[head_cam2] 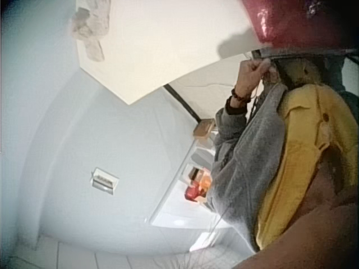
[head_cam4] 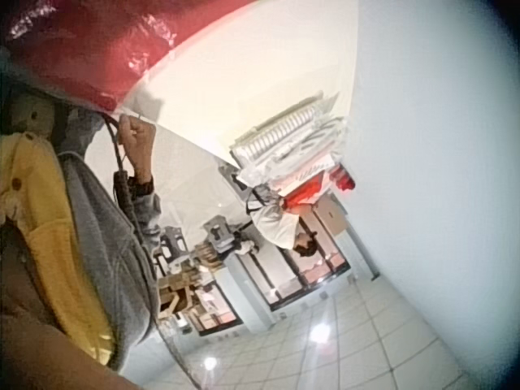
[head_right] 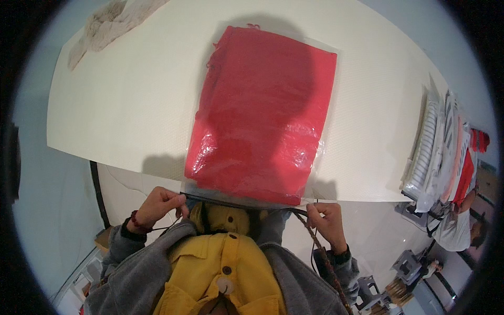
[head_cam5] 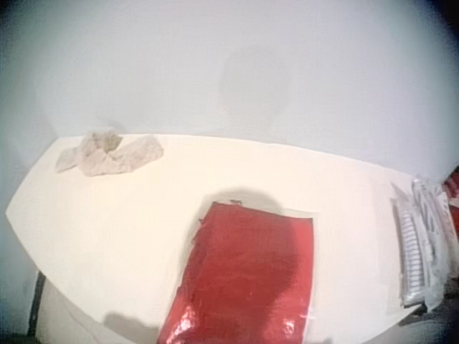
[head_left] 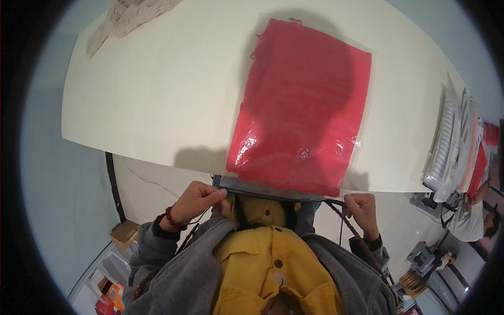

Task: The person folds a red scarf on a white table, aligning edges and smoothing the fabric. They then place the folded scarf into a clear plastic bag and press it flat.

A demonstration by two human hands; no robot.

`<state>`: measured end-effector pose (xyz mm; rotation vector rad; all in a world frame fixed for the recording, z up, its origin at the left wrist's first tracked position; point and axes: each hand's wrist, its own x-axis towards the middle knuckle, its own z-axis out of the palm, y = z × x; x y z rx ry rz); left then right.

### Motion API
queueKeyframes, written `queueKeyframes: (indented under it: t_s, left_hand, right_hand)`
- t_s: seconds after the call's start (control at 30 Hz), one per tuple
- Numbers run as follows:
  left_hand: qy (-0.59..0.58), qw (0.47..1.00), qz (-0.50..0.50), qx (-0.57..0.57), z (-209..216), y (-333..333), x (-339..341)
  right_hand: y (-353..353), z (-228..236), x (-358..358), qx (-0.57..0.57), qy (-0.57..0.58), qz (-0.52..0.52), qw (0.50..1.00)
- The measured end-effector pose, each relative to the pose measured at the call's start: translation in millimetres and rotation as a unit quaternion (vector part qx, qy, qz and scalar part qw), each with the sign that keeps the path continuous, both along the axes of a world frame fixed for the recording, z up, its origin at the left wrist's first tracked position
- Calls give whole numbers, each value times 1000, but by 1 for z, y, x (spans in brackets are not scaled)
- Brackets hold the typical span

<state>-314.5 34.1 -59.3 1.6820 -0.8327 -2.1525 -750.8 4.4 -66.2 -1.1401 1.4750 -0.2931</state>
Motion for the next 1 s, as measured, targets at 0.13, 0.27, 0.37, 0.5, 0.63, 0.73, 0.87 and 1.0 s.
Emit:
queueKeyframes:
  t_s: [0.13, 0.27, 0.37, 0.5, 0.63, 0.73, 0.87, 1.0]
  left_hand:
    - [9, 981, -173, -88, 38, -33, 7]
    - [-50, 867, -180, -462, 63, -84, -18]
    - [-344, 662, -308, -590, 56, -112, -71]
    - [-420, 596, -287, -622, 18, -156, -128]
    - [-436, 616, -279, -593, -15, -181, -132]
    - [-420, 638, -276, -584, -24, -184, -129]
    - [-421, 653, -292, -558, -23, -184, -132]
    - [-419, 668, -293, -541, -19, -188, -134]
  right_hand:
    - [-10, 26, -1, 15, 179, 62, 982]
    - [-35, 47, 30, -248, 126, -54, 959]
    - [-67, 35, 76, -414, 130, 59, 899]
    - [-97, 7, 134, -445, 267, 98, 849]
    - [-116, -10, 147, -420, 351, 94, 832]
    - [-123, -19, 149, -403, 368, 98, 832]
    - [-124, -26, 149, -376, 396, 124, 828]
    - [-126, -26, 151, -333, 402, 141, 841]
